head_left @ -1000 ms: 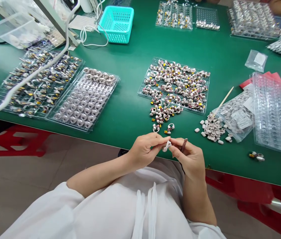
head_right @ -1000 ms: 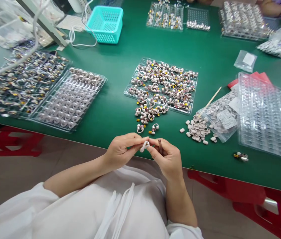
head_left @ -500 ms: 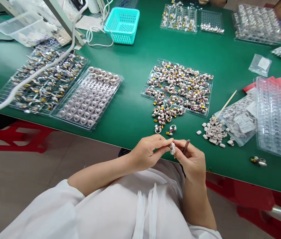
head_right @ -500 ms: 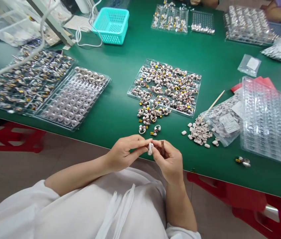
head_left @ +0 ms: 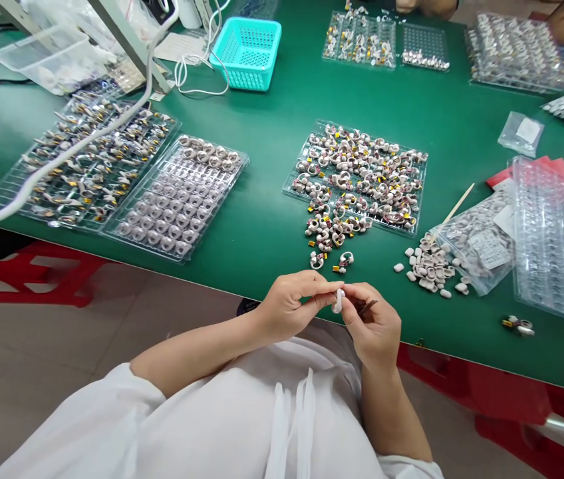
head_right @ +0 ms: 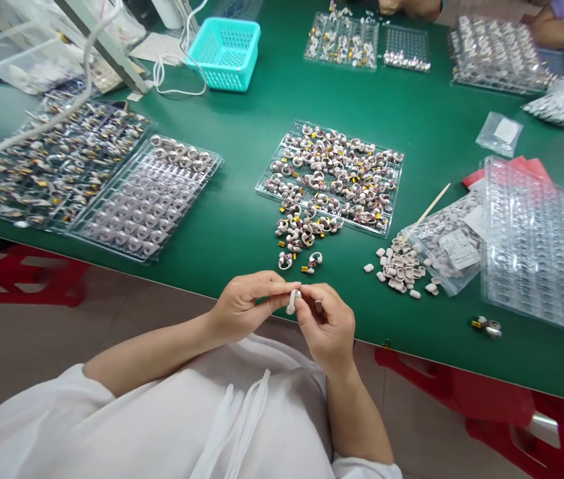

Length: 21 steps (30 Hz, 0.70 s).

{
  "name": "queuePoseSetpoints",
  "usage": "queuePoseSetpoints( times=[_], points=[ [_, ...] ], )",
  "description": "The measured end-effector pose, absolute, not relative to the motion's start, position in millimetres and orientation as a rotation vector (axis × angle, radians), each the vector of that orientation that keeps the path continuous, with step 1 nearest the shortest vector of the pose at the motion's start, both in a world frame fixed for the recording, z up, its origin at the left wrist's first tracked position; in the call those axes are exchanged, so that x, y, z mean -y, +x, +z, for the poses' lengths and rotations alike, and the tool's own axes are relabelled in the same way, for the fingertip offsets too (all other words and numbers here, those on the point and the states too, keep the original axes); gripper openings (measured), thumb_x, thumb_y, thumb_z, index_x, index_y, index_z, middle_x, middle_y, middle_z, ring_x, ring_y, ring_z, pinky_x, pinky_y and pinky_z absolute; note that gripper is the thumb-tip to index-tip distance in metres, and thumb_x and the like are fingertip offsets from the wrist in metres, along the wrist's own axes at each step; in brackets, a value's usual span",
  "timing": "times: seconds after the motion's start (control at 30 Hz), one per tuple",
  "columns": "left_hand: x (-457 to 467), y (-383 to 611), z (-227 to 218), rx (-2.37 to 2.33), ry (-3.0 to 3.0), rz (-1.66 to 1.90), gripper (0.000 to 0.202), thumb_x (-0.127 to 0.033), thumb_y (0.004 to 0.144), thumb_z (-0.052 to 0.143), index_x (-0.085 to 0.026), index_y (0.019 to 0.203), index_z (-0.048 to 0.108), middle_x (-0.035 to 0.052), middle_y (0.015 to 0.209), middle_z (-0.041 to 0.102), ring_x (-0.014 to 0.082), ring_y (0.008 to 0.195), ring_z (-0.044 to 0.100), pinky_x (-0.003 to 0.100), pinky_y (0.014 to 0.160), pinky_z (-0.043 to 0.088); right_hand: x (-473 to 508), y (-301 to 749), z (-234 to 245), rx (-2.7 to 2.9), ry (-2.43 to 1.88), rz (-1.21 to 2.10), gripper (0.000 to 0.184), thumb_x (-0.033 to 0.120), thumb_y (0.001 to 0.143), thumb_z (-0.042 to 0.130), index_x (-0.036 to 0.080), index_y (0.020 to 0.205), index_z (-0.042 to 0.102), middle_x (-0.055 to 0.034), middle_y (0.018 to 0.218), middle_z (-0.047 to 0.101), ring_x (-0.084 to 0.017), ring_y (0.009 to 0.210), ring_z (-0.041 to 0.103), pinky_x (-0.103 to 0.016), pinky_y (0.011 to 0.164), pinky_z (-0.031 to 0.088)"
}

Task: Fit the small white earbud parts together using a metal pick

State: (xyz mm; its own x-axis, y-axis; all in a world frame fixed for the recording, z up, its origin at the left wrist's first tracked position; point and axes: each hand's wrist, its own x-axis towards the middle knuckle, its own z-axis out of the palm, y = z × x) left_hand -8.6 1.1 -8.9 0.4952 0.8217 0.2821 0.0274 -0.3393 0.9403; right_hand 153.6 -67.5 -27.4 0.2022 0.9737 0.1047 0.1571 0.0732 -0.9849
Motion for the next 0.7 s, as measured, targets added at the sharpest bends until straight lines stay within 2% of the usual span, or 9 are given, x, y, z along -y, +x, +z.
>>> queuePoseSetpoints(
  times=[0.17, 0.33, 0.47, 0.57, 0.63, 0.7],
  points=[
    [-9, -11, -1, -0.769, 1.302, 0.687, 0.017, -0.023, 0.083, 0.072, -0.014, 0.096, 0.078, 0.0081, 0.083, 0.075, 0.0157, 0.074, 0.069, 0.025, 0.069, 0.055, 68, 161, -24, 1.299, -1.335, 0.963, 0.013, 0.02, 0.089, 0.064, 0.023, 0.101, 0.066, -0.0027, 0.089, 0.063, -0.011, 0.064, 0.054, -0.024, 0.055, 0.044],
    [-22, -14, 8, -0.689, 0.937, 0.371, 0.032, -0.022, 0.073, 0.082, -0.011, 0.099, 0.07, 0.0053, 0.074, 0.075, 0.0146, 0.066, 0.07, 0.026, 0.067, 0.056, 64, 171, -10, 1.591, -1.316, 0.954, 0.02, 0.016, 0.087, 0.065, 0.024, 0.105, 0.064, -0.0004, 0.091, 0.062, -0.007, 0.055, 0.043, -0.022, 0.05, 0.039],
    [-27, -13, 12, -0.714, 0.899, 0.288, 0.04, -0.025, 0.069, 0.085, -0.011, 0.1, 0.065, 0.0027, 0.069, 0.073, 0.0143, 0.063, 0.069, 0.026, 0.064, 0.056, 62, 174, -5, 1.687, -1.232, 0.94, 0.029, 0.016, 0.088, 0.065, 0.026, 0.115, 0.066, -0.003, 0.099, 0.065, -0.008, 0.059, 0.049, -0.022, 0.052, 0.041],
    [-26, -12, 10, -0.759, 0.953, 0.331, 0.041, -0.03, 0.07, 0.085, -0.011, 0.1, 0.064, 0.0024, 0.071, 0.071, 0.0147, 0.065, 0.069, 0.028, 0.067, 0.056, 62, 172, -8, 1.619, -1.222, 0.941, 0.028, 0.017, 0.089, 0.064, 0.026, 0.115, 0.068, -0.0039, 0.097, 0.066, -0.011, 0.07, 0.057, -0.023, 0.057, 0.044],
    [-23, -12, 7, -0.761, 1.016, 0.401, 0.044, -0.032, 0.07, 0.085, -0.012, 0.103, 0.064, 0.0037, 0.078, 0.071, 0.016, 0.071, 0.07, 0.03, 0.071, 0.056, 63, 170, -13, 1.499, -1.223, 0.992, 0.025, 0.018, 0.089, 0.065, 0.027, 0.112, 0.07, -0.0039, 0.096, 0.067, -0.014, 0.078, 0.061, -0.024, 0.062, 0.047],
    [-19, -12, 4, -0.714, 1.121, 0.492, 0.054, -0.03, 0.063, 0.089, -0.015, 0.11, 0.066, 0.0076, 0.096, 0.072, 0.0194, 0.086, 0.07, 0.033, 0.081, 0.056, 66, 167, -19, 1.341, -1.193, 1.068, 0.021, 0.021, 0.09, 0.064, 0.027, 0.11, 0.07, -0.0037, 0.096, 0.066, -0.016, 0.081, 0.062, -0.025, 0.064, 0.048]
  ],
)
